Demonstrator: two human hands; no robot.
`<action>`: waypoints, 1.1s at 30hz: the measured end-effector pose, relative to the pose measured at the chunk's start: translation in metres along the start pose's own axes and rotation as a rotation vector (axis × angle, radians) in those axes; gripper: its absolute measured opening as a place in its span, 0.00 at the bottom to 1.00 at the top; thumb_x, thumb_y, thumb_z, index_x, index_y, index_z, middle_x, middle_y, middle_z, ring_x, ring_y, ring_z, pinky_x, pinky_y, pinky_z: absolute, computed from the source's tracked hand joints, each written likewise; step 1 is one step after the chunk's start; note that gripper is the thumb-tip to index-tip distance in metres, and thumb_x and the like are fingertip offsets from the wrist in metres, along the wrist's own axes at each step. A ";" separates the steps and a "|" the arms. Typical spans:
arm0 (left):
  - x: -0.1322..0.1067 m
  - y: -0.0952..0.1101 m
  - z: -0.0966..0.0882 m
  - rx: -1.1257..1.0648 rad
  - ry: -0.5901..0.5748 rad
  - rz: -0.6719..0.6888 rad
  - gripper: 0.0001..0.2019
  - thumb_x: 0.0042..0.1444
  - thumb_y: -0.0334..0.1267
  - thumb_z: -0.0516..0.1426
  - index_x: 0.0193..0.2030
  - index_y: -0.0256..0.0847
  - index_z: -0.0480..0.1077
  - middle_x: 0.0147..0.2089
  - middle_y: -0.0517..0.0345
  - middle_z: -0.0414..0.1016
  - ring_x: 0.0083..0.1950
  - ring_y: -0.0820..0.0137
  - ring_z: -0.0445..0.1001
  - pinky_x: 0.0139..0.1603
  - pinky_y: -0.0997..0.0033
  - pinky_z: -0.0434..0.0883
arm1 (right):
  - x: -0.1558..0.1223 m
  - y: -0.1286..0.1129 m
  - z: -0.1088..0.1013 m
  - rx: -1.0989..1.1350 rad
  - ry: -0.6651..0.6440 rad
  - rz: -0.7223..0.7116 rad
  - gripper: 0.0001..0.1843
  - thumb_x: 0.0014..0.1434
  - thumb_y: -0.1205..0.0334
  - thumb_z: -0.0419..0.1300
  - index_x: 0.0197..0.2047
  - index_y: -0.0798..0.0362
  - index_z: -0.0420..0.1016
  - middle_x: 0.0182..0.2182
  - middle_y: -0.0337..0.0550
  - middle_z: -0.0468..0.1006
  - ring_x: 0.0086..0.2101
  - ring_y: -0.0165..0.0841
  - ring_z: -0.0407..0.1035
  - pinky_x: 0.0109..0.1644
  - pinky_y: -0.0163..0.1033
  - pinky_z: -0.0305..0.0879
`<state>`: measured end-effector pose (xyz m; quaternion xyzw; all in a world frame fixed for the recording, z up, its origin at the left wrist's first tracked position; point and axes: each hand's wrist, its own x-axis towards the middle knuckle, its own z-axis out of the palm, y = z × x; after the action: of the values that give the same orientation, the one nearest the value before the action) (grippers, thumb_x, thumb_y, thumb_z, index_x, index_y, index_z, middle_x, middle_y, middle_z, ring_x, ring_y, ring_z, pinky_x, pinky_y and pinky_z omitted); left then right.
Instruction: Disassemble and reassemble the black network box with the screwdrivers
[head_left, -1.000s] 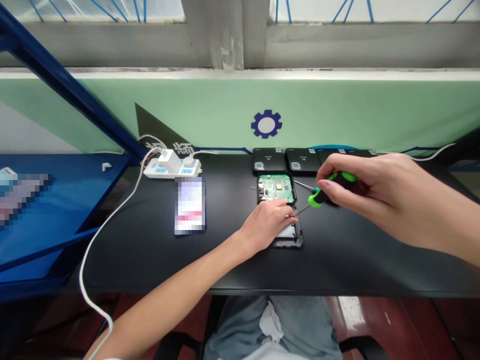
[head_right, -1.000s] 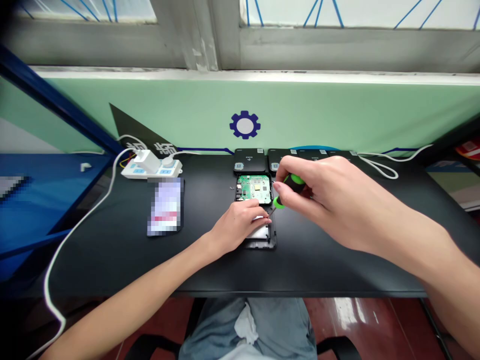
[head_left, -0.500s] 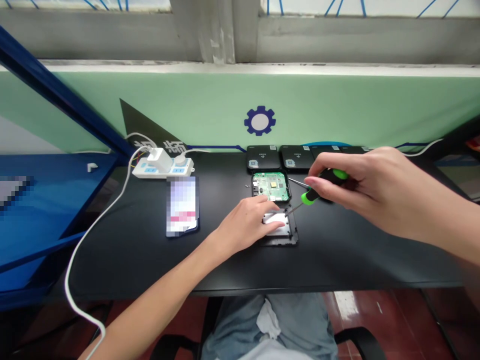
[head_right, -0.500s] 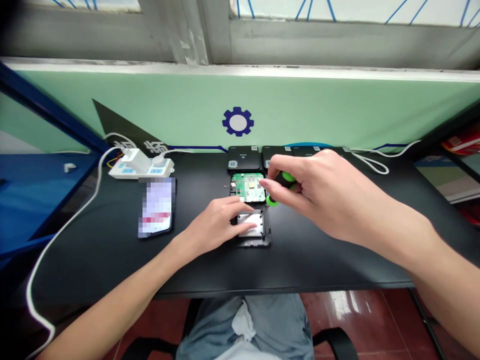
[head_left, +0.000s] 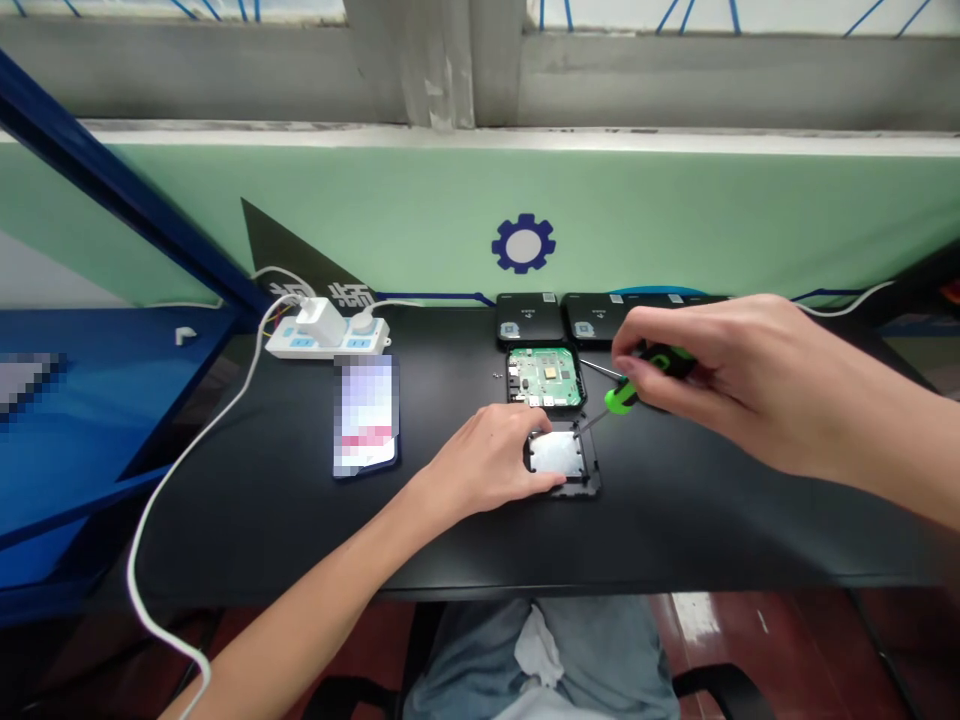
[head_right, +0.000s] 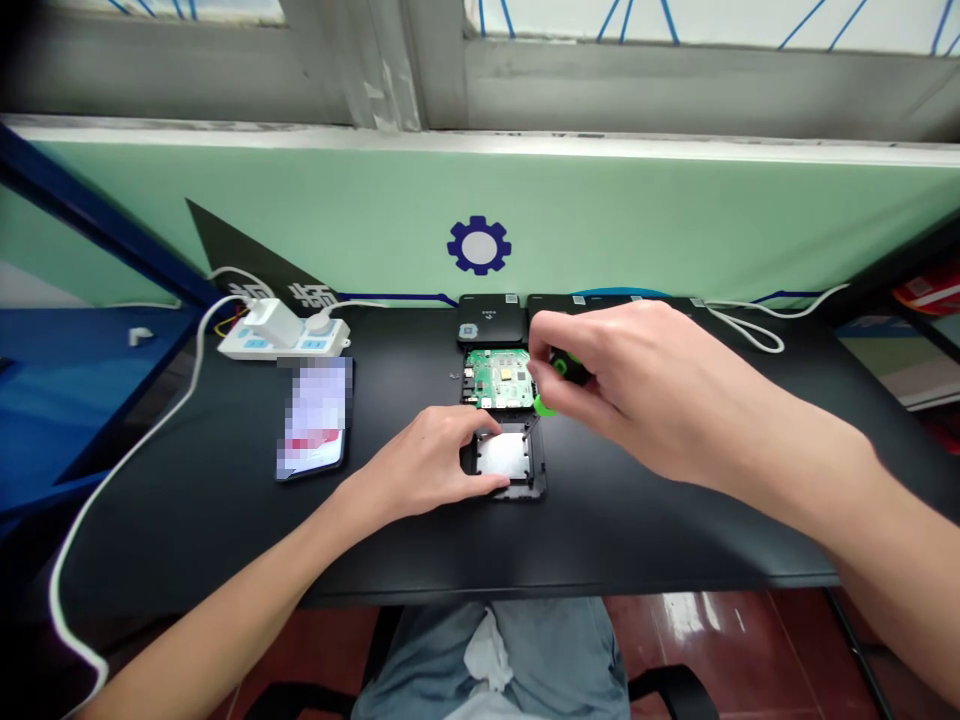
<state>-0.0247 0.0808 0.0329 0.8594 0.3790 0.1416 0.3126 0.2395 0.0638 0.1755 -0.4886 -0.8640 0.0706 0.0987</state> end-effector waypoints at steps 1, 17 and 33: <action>0.000 0.000 0.000 0.005 -0.003 -0.006 0.21 0.61 0.45 0.79 0.55 0.42 0.83 0.53 0.49 0.91 0.50 0.53 0.89 0.47 0.62 0.77 | 0.001 -0.001 0.000 -0.014 0.000 0.010 0.20 0.82 0.44 0.51 0.41 0.45 0.74 0.22 0.36 0.69 0.22 0.35 0.56 0.35 0.46 0.50; -0.001 0.002 0.000 0.047 -0.006 -0.001 0.18 0.61 0.45 0.79 0.50 0.42 0.80 0.47 0.53 0.88 0.44 0.57 0.86 0.43 0.63 0.74 | 0.005 -0.010 -0.010 -0.019 -0.084 -0.060 0.17 0.78 0.47 0.53 0.42 0.46 0.74 0.33 0.43 0.78 0.29 0.37 0.64 0.38 0.46 0.54; 0.001 0.001 0.001 0.032 -0.007 0.042 0.19 0.63 0.44 0.78 0.51 0.42 0.77 0.51 0.50 0.89 0.49 0.54 0.87 0.47 0.60 0.75 | 0.000 -0.006 -0.010 -0.114 -0.128 0.060 0.20 0.82 0.39 0.49 0.45 0.43 0.69 0.20 0.33 0.64 0.21 0.36 0.52 0.34 0.48 0.44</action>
<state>-0.0225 0.0801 0.0328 0.8725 0.3622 0.1391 0.2968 0.2369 0.0613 0.1863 -0.5135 -0.8562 0.0553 0.0131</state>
